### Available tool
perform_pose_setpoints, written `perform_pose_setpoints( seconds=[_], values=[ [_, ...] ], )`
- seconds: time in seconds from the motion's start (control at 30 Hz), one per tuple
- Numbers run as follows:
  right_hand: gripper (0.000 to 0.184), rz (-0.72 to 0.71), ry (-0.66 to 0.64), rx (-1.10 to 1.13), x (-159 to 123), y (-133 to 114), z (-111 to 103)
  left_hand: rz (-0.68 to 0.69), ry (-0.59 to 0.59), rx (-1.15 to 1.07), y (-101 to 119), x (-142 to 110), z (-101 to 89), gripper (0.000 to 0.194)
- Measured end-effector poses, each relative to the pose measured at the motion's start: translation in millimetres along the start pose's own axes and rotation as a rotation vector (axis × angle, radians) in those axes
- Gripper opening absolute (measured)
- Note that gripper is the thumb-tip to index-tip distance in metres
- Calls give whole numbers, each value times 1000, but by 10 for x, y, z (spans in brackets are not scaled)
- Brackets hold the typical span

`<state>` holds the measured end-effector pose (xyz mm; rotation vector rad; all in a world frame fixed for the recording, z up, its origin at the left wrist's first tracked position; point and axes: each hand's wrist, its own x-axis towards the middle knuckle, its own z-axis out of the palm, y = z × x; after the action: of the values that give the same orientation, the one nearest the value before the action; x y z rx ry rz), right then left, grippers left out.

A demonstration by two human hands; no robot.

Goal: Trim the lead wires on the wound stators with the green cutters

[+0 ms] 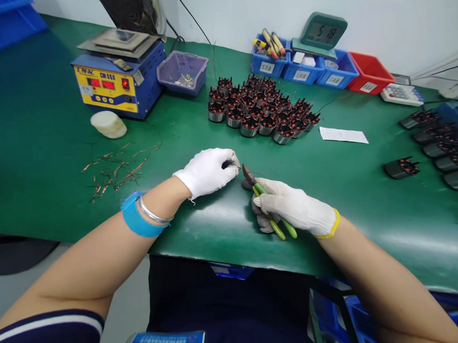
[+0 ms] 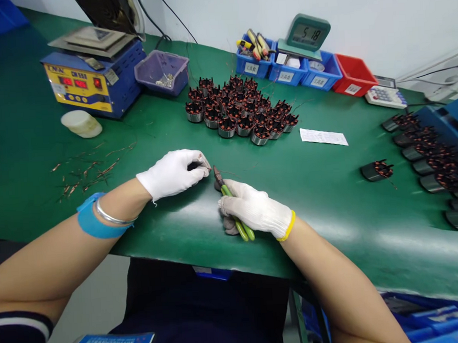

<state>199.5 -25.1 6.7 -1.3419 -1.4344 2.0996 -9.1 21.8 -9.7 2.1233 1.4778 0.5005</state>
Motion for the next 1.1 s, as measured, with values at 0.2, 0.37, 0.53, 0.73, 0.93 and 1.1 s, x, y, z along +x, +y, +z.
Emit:
perform_pose_setpoints(
  seconds=[0.2,0.37,0.53,0.73,0.93,1.1],
  values=[
    [41,10,249,-967,-296,-88,9,-37,21,-175,36,-13,-67,23],
    [53,-197,434,-1515,-284,-59,216,-39,388,-526,-106,76,-109,26],
    [82,-636,579,-1405,303,-116,387,-160,524,-681,-256,187,-91,25],
    [56,-650,494,-1372,596,-255,434,-211,574,-670,-359,262,-69,30],
    [58,-141,1092,-1046,-113,55,-585,-143,563,-511,-300,232,-18,38],
    [71,159,1504,-1054,-620,327,-1080,-117,472,-372,-202,184,27,44]
  ],
)
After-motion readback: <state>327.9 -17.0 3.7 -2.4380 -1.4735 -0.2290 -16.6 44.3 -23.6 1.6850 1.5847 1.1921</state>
